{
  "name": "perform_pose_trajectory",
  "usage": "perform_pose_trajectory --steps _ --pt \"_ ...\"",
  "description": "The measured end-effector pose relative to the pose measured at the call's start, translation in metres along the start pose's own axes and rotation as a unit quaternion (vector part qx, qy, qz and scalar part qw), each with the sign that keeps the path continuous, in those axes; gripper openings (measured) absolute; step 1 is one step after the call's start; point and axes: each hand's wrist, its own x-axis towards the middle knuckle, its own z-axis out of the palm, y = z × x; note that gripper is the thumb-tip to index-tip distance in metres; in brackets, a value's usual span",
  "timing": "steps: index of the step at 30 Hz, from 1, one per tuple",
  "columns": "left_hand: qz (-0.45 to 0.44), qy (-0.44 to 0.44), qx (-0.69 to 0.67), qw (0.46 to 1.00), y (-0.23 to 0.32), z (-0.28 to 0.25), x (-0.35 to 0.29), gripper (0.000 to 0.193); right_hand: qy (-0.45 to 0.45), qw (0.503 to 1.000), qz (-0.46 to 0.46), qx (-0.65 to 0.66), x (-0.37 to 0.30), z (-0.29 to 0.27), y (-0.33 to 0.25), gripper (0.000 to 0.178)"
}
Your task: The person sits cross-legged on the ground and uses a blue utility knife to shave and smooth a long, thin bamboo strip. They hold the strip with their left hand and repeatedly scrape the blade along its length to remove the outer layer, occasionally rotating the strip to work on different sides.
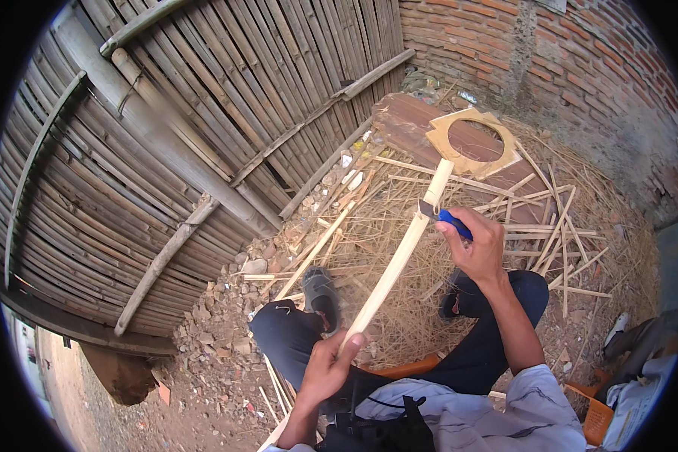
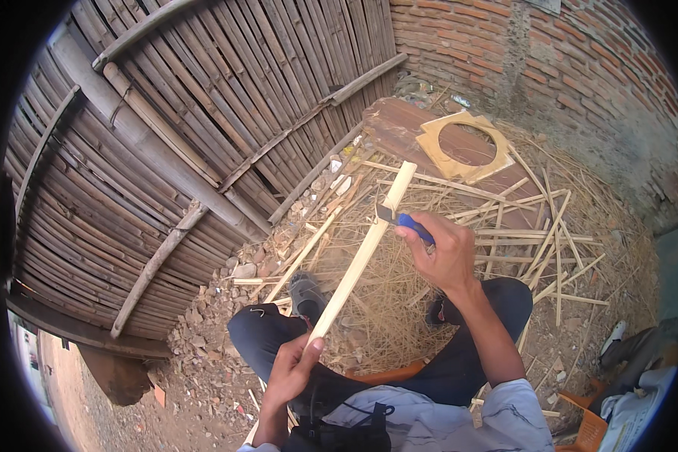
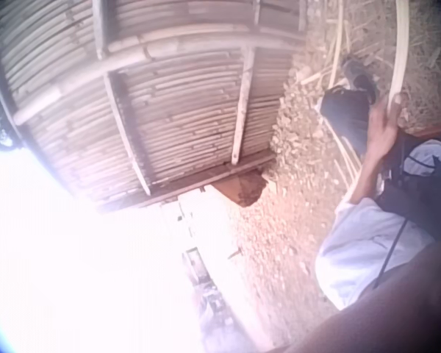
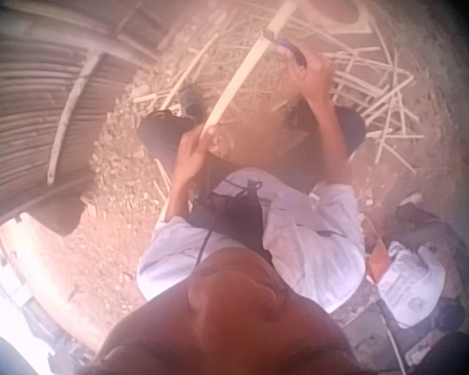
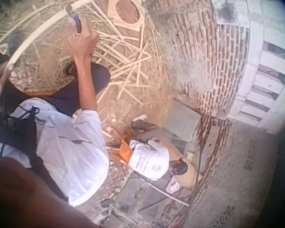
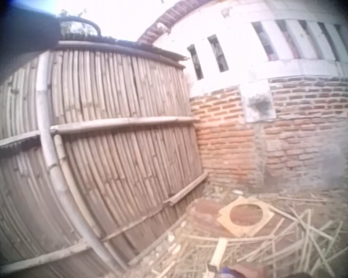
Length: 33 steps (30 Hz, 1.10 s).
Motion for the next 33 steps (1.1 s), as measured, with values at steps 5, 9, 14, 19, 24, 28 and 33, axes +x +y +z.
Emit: perform_pose_trajectory --steps 5,9,14,19,24,28,33 --pt "-0.041 -0.035 -0.032 0.998 -0.011 -0.012 -0.009 0.040 0.029 0.999 0.005 -0.020 0.030 -0.014 0.016 0.026" --pt "-0.045 -0.033 -0.049 0.997 -0.011 -0.018 -0.008 0.041 0.018 0.999 -0.016 -0.029 0.037 -0.012 0.018 0.027" --pt "-0.094 -0.062 -0.054 0.992 -0.029 -0.031 -0.026 0.041 0.065 0.987 0.120 -0.086 0.054 -0.027 0.083 0.039" --pt "-0.115 0.027 0.008 0.993 -0.049 -0.045 -0.033 0.040 -0.118 0.949 0.218 -0.193 0.057 -0.047 0.075 0.043" --pt "-0.045 0.101 0.019 0.994 -0.039 -0.032 -0.014 0.032 -0.205 0.946 0.181 -0.176 0.027 -0.038 0.060 0.042" --pt "-0.037 0.016 -0.134 0.990 -0.026 -0.021 0.009 0.034 -0.171 0.948 0.248 0.100 0.006 -0.019 0.022 0.042" --pt "-0.085 -0.107 -0.248 0.959 -0.017 -0.011 0.027 0.051 -0.166 0.877 0.235 0.385 -0.011 0.004 -0.008 0.050"
